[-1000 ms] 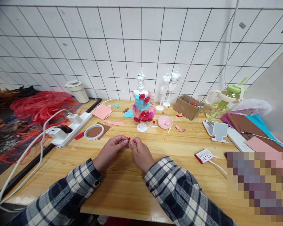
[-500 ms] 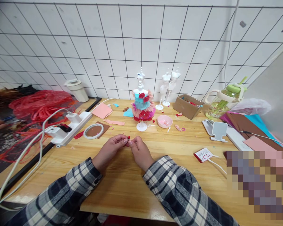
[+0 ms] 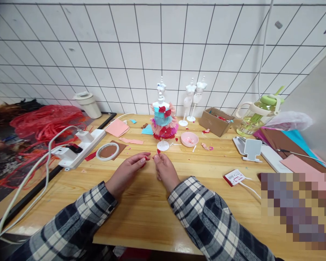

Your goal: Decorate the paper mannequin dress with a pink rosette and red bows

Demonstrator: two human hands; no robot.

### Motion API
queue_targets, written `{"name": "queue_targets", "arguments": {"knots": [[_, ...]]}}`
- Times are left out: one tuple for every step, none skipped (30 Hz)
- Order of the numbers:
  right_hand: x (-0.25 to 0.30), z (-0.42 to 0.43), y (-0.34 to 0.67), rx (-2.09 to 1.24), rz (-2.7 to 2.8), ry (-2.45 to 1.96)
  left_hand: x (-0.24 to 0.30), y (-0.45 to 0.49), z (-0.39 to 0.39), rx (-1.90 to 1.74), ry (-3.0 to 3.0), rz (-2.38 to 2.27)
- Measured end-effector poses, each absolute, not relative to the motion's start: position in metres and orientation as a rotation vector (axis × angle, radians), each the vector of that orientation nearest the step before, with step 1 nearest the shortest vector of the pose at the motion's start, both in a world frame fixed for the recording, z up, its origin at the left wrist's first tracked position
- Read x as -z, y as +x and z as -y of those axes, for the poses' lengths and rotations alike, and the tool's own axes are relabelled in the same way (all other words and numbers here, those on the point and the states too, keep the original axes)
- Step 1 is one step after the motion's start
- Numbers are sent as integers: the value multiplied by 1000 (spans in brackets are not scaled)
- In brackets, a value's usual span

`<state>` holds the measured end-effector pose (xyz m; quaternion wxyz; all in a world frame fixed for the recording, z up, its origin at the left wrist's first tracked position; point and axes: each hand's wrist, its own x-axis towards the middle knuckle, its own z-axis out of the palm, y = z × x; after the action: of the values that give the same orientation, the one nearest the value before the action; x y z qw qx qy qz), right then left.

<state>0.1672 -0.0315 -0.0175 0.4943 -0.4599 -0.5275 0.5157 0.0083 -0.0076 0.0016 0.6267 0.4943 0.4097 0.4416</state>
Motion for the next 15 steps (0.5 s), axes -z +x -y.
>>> {"name": "queue_targets", "arguments": {"knots": [[14, 32, 167, -1371, 1157, -1067, -2, 9, 8, -1008, 1134, -910], [11, 34, 166, -1497, 1032, -1019, -2, 10, 9, -998, 1128, -878], [9, 35, 166, -1605, 932, -976, -2, 11, 10, -984, 1115, -850], [7, 36, 165, -1680, 883, -943, -1, 12, 11, -972, 1093, -827], [6, 36, 164, -1731, 854, -923, 0, 13, 12, -959, 1064, -806], [6, 37, 163, -1764, 834, -920, 0, 14, 12, -947, 1031, -788], [6, 37, 163, -1780, 817, -927, 1, 15, 13, -938, 993, -769], [7, 37, 163, -1786, 800, -937, 2, 15, 13, -933, 954, -749], [8, 36, 163, -1795, 786, -941, 3, 16, 13, -929, 919, -729], [8, 36, 163, -1815, 777, -935, 4, 16, 13, -927, 890, -711], [9, 36, 163, -1843, 769, -919, 4, 16, 12, -930, 864, -697], [9, 36, 163, -1873, 762, -898, 5, 17, 12, -937, 841, -687], [9, 36, 164, -1899, 759, -880, 6, 17, 12, -944, 823, -680], [9, 36, 164, -1916, 759, -872, 7, 18, 12, -949, 808, -675], [9, 36, 164, -1919, 758, -874, 8, 18, 12, -952, 797, -671]]}}
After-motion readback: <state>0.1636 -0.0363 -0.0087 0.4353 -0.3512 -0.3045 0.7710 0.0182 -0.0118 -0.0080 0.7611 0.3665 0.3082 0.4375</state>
